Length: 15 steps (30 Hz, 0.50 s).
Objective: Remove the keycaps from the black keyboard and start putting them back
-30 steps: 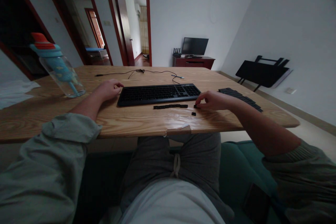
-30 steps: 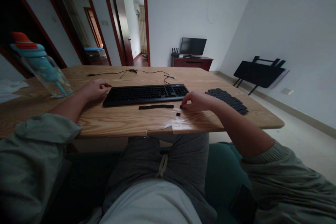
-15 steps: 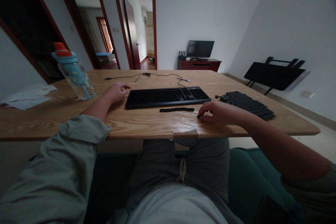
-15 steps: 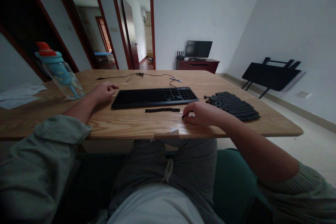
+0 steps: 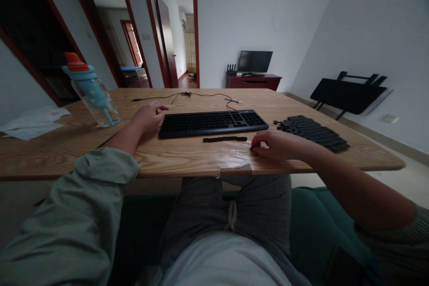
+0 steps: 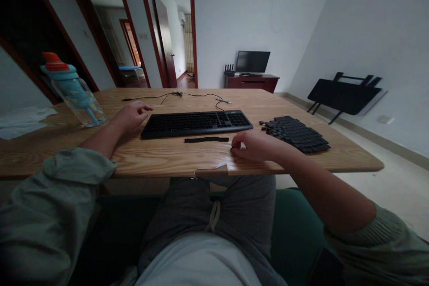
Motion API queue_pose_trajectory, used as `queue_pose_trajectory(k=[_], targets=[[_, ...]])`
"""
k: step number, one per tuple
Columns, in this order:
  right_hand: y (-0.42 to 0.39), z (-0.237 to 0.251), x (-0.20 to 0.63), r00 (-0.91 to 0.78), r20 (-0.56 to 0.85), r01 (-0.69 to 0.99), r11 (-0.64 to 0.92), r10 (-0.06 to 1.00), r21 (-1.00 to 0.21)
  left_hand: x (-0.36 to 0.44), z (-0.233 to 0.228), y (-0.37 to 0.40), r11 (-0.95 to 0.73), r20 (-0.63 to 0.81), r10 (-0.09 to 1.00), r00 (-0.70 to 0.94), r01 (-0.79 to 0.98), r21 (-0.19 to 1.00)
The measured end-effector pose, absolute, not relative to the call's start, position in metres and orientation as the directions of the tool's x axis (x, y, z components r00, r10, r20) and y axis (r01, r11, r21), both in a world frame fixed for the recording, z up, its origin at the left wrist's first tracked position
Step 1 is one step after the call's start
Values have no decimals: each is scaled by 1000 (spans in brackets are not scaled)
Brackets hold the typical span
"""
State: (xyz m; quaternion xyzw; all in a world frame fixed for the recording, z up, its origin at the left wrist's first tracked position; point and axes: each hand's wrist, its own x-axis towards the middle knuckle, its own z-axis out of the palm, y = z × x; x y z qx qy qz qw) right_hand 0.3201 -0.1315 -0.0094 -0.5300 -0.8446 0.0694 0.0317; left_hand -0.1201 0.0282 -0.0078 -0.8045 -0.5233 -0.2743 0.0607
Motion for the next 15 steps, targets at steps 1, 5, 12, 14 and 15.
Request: queue_pose_trajectory(k=[1, 5, 12, 14, 15], targets=[[-131, -9, 320, -444, -14, 887, 437, 896, -148, -120, -8, 29, -444, 499, 812, 303, 876, 190], [-131, -7, 320, -498, 22, 859, 497, 867, -123, -122, -8, 30, -407, 474, 836, 277, 892, 196], [-130, -4, 318, -503, 61, 860, 506, 862, -59, -121, -7, 27, -395, 467, 841, 274, 900, 184], [-130, -4, 319, -508, 76, 857, 512, 858, -55, -120, -6, 26, -390, 460, 846, 269, 901, 189], [-130, -4, 319, -510, 84, 856, 515, 856, -51, -119, -6, 26, -384, 456, 850, 265, 903, 191]])
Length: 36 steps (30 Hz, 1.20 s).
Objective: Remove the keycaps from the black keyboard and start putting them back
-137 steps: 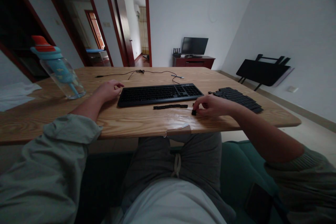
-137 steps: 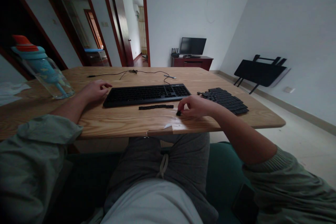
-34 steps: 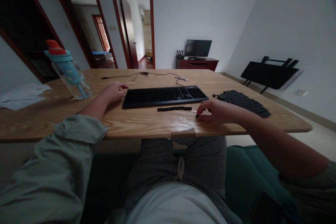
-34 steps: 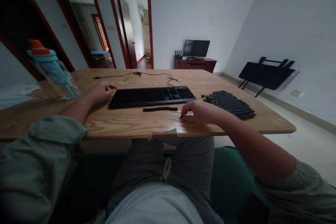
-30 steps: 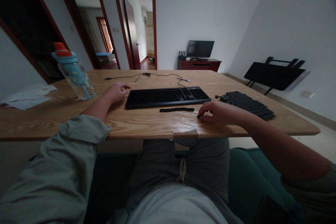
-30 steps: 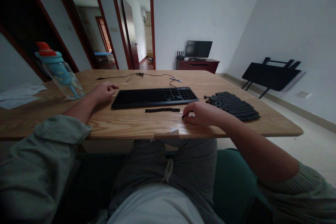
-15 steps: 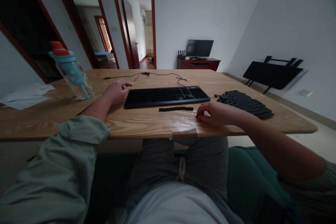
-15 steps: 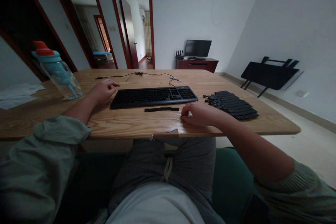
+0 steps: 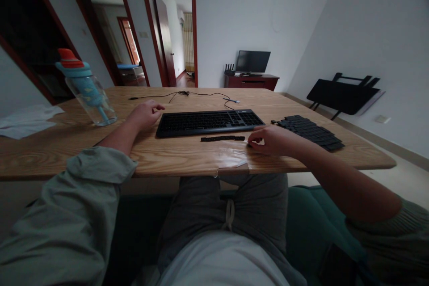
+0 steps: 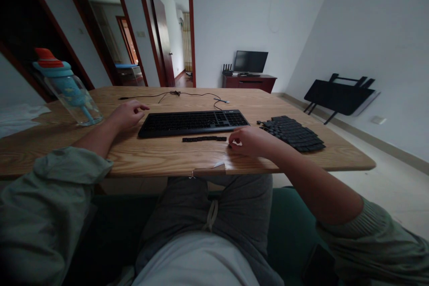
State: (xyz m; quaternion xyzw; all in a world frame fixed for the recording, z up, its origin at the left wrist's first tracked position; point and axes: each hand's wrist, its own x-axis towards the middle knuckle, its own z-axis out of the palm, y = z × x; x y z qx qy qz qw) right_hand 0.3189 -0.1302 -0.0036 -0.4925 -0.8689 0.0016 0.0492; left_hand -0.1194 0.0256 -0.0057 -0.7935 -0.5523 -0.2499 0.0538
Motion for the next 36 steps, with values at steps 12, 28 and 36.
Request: queue_pose_trajectory(k=[12, 28, 36], targets=[[-111, 2, 317, -396, 28, 913, 397, 918, -93, -121, -7, 28, -404, 457, 841, 288, 897, 179], [-102, 2, 349, -368, 147, 890, 394, 918, -232, -123, -9, 30, -440, 479, 821, 311, 880, 182], [-107, 0, 357, -319, 15, 927, 315, 948, -203, -124, -10, 32, -417, 460, 837, 297, 890, 183]])
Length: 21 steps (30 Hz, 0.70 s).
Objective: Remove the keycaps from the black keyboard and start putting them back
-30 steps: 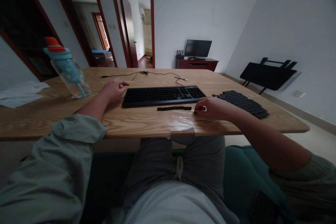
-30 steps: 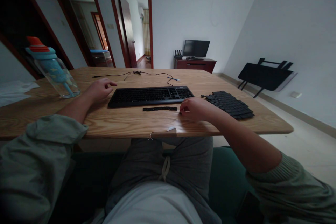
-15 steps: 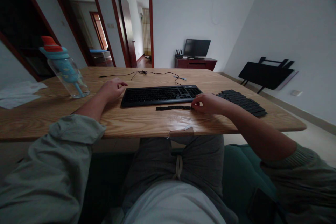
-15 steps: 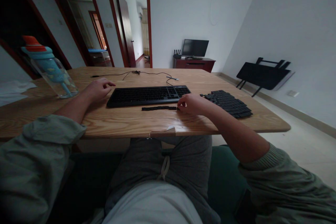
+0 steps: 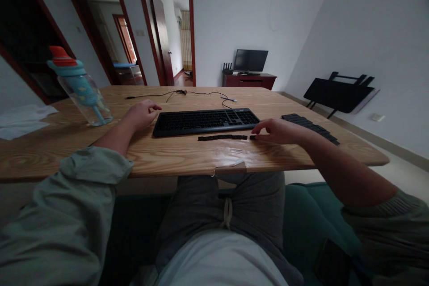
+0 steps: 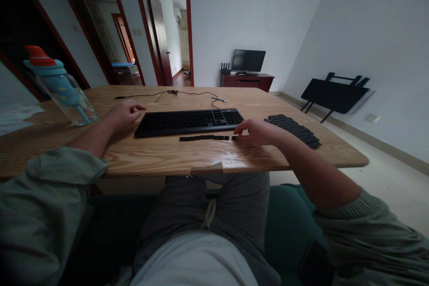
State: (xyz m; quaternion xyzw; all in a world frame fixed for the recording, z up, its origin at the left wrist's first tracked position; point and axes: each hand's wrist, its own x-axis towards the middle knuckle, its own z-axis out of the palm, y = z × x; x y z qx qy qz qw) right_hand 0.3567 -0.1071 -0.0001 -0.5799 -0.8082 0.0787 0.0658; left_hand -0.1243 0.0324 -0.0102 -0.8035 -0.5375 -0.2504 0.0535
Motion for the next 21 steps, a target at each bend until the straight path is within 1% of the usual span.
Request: queue_pose_trajectory(k=[3, 8, 12, 17, 19, 21], targets=[[-105, -3, 353, -323, 11, 928, 319, 946, -190, -124, -9, 31, -399, 446, 849, 282, 897, 193], [-102, -5, 352, -345, -17, 919, 334, 938, -211, -122, -7, 28, -398, 440, 851, 288, 899, 180], [-101, -6, 350, -332, -30, 924, 319, 943, -213, -122, -8, 29, -420, 467, 832, 301, 891, 174], [-98, -8, 348, -360, -17, 907, 345, 933, -241, -121, -7, 29, -450, 486, 812, 323, 877, 169], [-98, -6, 347, -385, 35, 889, 381, 922, -254, -115, -4, 24, -494, 520, 777, 355, 856, 154], [-106, -2, 346, -386, 147, 862, 413, 911, -295, -102, 1, 12, -567, 563, 722, 403, 810, 147]])
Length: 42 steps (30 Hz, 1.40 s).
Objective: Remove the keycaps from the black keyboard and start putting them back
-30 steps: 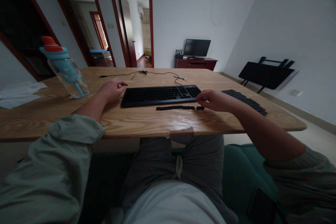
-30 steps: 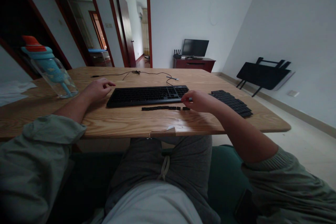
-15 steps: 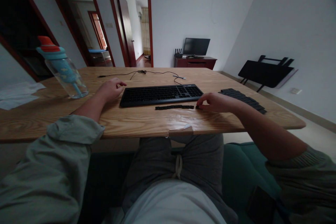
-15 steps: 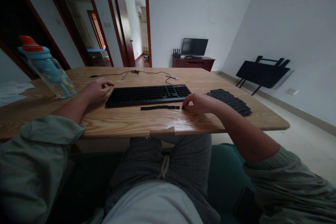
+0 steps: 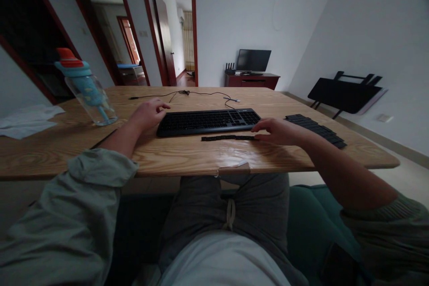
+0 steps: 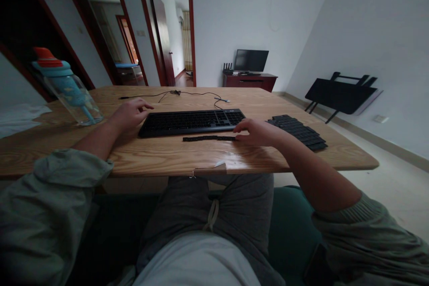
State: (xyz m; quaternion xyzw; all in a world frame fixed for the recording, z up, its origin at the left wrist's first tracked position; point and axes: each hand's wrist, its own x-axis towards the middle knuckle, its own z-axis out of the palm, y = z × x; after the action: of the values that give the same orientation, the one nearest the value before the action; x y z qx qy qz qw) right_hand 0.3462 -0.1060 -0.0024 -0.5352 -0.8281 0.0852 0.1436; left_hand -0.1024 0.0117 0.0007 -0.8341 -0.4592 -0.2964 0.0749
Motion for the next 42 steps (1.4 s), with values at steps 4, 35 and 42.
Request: queue_pose_trajectory(k=[4, 35, 42], targets=[[-157, -3, 348, -292, 288, 744, 405, 912, -531, -58, 3, -26, -754, 580, 590, 562, 641, 146], [-258, -320, 340, 105, 720, 959, 121, 686, -255, -70, 21, 7, -570, 509, 763, 400, 787, 237], [-258, -319, 339, 129, 724, 956, 110, 678, -273, -108, -7, 53, -456, 372, 863, 344, 847, 275]])
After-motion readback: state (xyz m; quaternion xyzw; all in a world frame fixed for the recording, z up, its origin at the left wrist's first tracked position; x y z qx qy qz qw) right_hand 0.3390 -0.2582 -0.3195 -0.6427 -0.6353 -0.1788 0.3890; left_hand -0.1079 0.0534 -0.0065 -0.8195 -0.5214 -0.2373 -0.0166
